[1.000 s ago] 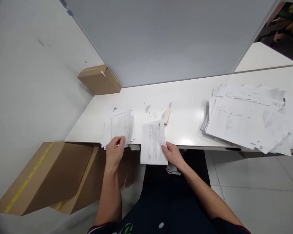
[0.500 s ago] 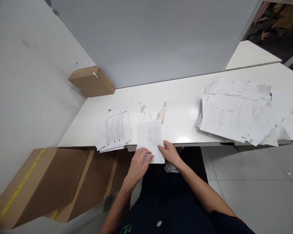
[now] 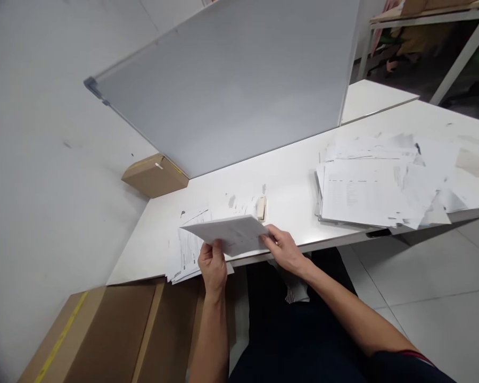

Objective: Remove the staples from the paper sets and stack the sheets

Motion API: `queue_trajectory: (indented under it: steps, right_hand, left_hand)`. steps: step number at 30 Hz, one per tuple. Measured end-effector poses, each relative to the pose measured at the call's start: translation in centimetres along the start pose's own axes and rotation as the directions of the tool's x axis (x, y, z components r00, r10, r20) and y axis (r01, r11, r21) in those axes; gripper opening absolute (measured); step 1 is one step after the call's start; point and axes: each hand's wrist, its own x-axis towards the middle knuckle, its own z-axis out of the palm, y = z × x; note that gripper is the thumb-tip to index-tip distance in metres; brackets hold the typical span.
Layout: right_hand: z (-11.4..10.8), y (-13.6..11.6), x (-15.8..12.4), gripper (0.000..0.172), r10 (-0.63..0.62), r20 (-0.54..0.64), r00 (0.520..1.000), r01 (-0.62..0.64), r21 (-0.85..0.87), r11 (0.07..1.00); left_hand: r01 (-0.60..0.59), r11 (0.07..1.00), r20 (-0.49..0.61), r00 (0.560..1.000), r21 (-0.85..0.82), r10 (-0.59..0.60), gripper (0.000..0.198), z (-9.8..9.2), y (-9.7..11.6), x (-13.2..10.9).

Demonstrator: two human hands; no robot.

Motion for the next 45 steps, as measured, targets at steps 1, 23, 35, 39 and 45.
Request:
queue_trajectory:
  steps: [1,23,35,39,45]
  right_hand:
    - [-0.4,-0.2,0.5,0.018,-0.021,-0.023,1.000,0.021,-0.014,1.000]
    - [-1.6,2.7,1.4,0.022,-0.042,-0.078,0.996,0.036,-0.075,0.997]
    - [-5.4,-6.9,1.9,0.029,-0.043,0.362,0.931,0.364,-0.916,0.170]
    - [-4.5,-5.7,2.0,0.028,0.052,0.375,0.926,0.362,-0.916,0.174]
    - [-6.4,-6.4,1.2,0.017,0.019,0.341,0.940,0.300,-0.853,0.427]
  left_hand:
    - [-0.044,0.999,-0.008,0.999,-0.018,0.044,0.028,0.6,0.1,0.5]
    - [-0.063,0.991,0.059,0.996,-0.118,0.071,0.021,3.7,-1.8,0.7]
    - [-0.184,0.894,0.341,0.939,0.409,0.038,0.054,0.8,-3.9,1.3]
    - [-0.253,0.873,0.474,0.880,0.416,0.030,0.032,1.4,-5.5,0.9]
    - [-0.079,0.961,0.310,0.951,0.266,-0.008,0.026,1.1,-2.8,1.6]
